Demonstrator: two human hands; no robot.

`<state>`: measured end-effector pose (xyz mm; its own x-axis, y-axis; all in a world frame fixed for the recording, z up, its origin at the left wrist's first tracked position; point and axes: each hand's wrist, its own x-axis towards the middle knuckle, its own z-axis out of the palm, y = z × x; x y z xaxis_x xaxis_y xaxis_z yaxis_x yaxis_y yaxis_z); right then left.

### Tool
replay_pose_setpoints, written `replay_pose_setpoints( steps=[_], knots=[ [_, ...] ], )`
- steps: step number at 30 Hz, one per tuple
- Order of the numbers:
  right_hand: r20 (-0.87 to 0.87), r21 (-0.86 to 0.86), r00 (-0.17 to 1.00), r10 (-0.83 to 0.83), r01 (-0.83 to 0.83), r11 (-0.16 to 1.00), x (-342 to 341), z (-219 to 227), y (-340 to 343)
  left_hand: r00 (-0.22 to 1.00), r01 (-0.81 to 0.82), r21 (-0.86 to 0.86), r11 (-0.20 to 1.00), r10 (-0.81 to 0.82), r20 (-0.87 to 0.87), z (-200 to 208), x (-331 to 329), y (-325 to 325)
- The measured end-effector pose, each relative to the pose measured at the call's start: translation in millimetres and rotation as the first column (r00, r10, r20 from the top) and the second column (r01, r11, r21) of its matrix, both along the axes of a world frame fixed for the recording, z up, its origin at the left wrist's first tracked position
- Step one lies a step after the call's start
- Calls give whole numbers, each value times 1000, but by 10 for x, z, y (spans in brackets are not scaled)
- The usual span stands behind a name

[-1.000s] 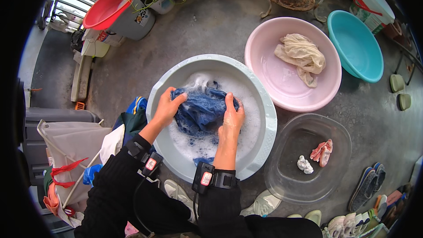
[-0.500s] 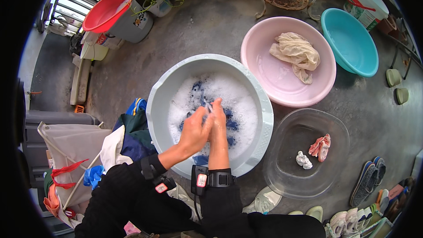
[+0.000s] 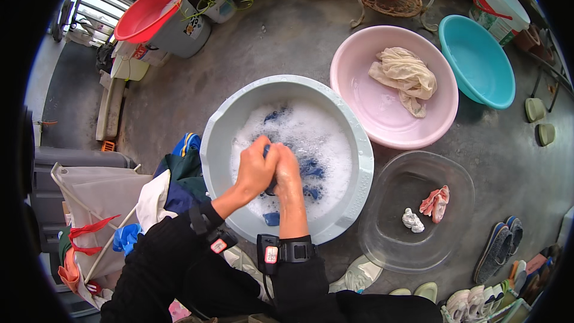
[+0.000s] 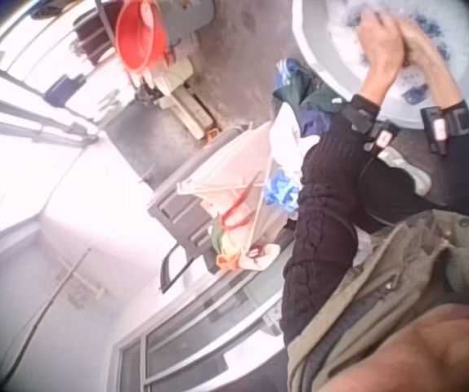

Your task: The person hand-washes several garments in a basin of soapy water. They scrub and rinse a light-colored cloth, then a pair of blue jeans, and finally a blue jacket, moving each item to a separate basin after washing.

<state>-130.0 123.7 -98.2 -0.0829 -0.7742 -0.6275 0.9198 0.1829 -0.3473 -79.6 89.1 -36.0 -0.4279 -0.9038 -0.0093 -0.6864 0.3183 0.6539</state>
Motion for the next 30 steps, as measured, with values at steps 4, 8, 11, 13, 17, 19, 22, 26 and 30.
replay_pose_setpoints(
  steps=[4, 8, 11, 13, 17, 19, 22, 26, 30],
  knots=[
    [-150, -6, 988, 27, -29, 1000, -1, -53, 36, 998, -59, -31, 998, 58, -23, -102, 47, -53],
    [-8, 4, 1000, 17, -17, 1000, -9, -73, -7, 999, -36, 14, 999, 35, 3, -13, 9, -2],
    [28, 94, 996, -79, 76, 993, 31, -116, -56, 1000, -31, 65, 997, 31, 7, -11, 12, -31],
    [-283, 103, 951, 121, -95, 990, 34, -137, -51, 983, -178, -15, 984, 179, 45, -34, 47, -102],
    [66, -15, 994, -84, 85, 996, -60, -103, -21, 989, 138, 84, 987, -141, 39, -111, 66, -95],
    [4, 48, 999, -45, 45, 998, -115, -58, -43, 999, 22, 84, 996, -25, 28, -241, 122, -183],
    [-182, 44, 975, -126, 136, 990, -160, -26, -170, 982, -133, -74, 988, 121, -148, -473, 241, -402],
    [-812, 222, 583, 26, 268, 937, -93, -195, -317, 984, -180, 192, 965, 176, 40, -824, 451, -609],
    [-809, 455, 435, 396, 36, 890, 71, -586, -237, 983, 45, 120, 992, -66, 173, -1275, 606, -555]
  ],
)
